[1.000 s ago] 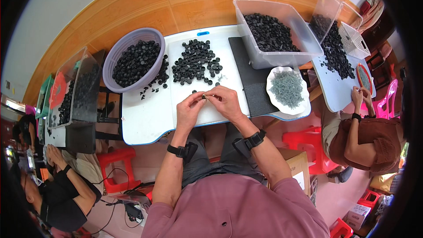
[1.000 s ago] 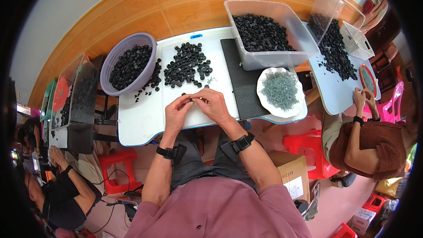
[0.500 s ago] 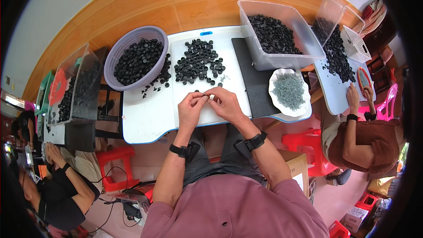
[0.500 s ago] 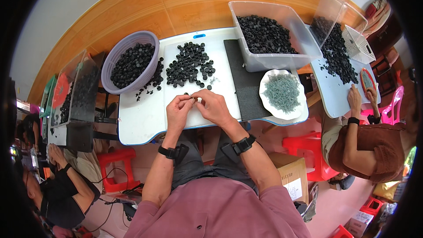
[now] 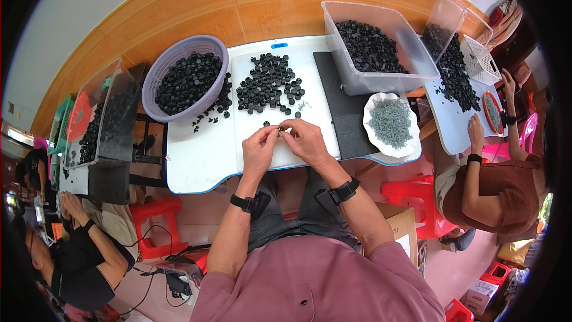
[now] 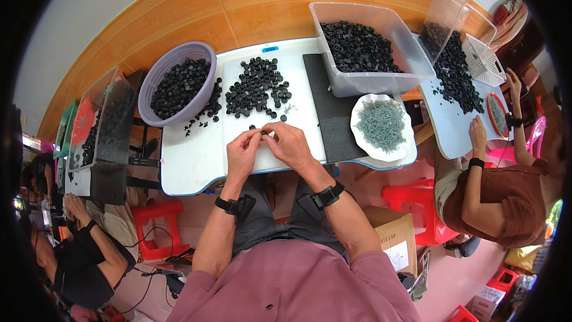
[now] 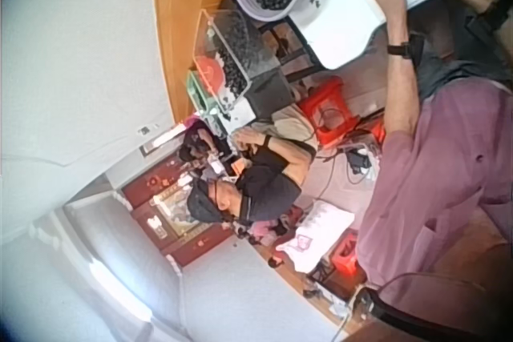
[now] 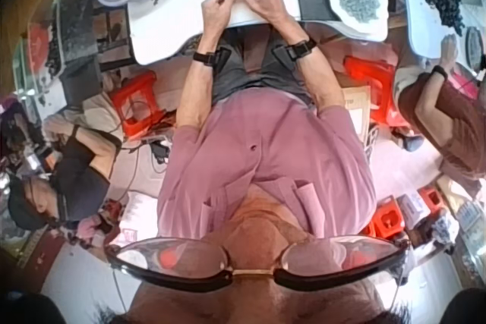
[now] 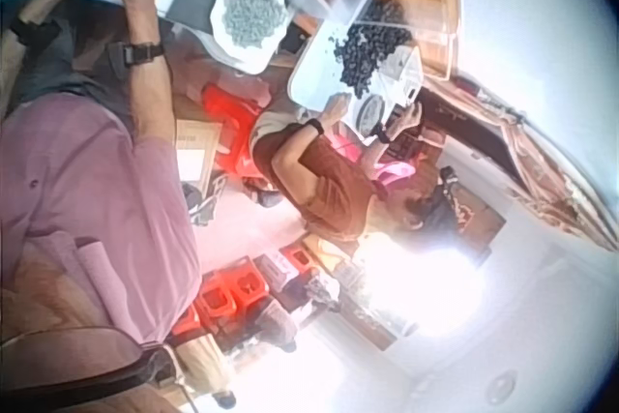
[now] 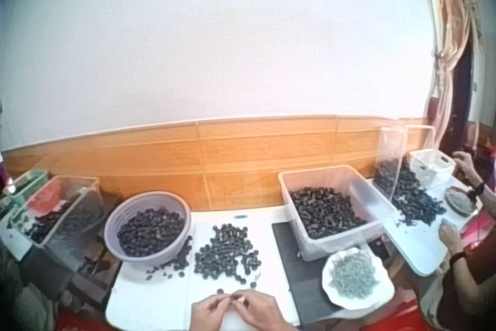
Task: Manual assembly of small plastic components at a workshop table.
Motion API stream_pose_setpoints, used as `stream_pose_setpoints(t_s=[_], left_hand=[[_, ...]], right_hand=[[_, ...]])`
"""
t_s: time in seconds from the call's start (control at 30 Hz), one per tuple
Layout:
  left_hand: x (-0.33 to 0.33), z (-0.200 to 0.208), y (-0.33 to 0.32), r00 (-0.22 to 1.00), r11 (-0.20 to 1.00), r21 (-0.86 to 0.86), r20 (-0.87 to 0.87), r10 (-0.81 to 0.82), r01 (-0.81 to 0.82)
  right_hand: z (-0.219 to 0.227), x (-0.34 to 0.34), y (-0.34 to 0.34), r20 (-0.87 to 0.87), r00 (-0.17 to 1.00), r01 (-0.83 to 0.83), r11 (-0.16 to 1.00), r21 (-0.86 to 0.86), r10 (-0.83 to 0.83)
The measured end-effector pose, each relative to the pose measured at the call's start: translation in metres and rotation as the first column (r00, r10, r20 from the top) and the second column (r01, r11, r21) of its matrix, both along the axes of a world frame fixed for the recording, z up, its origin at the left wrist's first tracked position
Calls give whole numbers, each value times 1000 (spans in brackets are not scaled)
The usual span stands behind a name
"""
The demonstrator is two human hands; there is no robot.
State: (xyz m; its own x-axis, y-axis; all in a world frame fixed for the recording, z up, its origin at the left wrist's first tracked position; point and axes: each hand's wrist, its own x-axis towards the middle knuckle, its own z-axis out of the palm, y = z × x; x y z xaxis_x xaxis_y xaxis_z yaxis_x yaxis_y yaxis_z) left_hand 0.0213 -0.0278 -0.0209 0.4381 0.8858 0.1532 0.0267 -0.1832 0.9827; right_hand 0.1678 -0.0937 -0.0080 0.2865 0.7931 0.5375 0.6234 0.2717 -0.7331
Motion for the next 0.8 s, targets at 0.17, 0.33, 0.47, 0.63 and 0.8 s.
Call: stream_pose_setpoints(t_s=[0.17, 0.33, 0.47, 0.63, 0.8], left_hand=[[-3, -3, 1, 998, 1000, -19, -59, -10, 9], [-1, -1, 0, 1000, 1000, 7, 2, 1, -1], [3, 1, 0, 997, 998, 31, 60, 51, -53], [0, -2, 2, 999, 998, 55, 38, 30, -32], [-1, 0, 0, 997, 996, 63, -41, 61, -58]], right_hand=[[0, 0, 0, -23, 1000, -16, 1000, 7, 16], [2, 2, 0, -102, 995, 11, 999, -43, -15], [-4, 8, 1, -442, 897, -101, 985, -137, 31], [-9, 8, 5, -494, 866, -178, 972, -151, 82], [-4, 8, 3, -477, 875, -218, 949, -226, 87]])
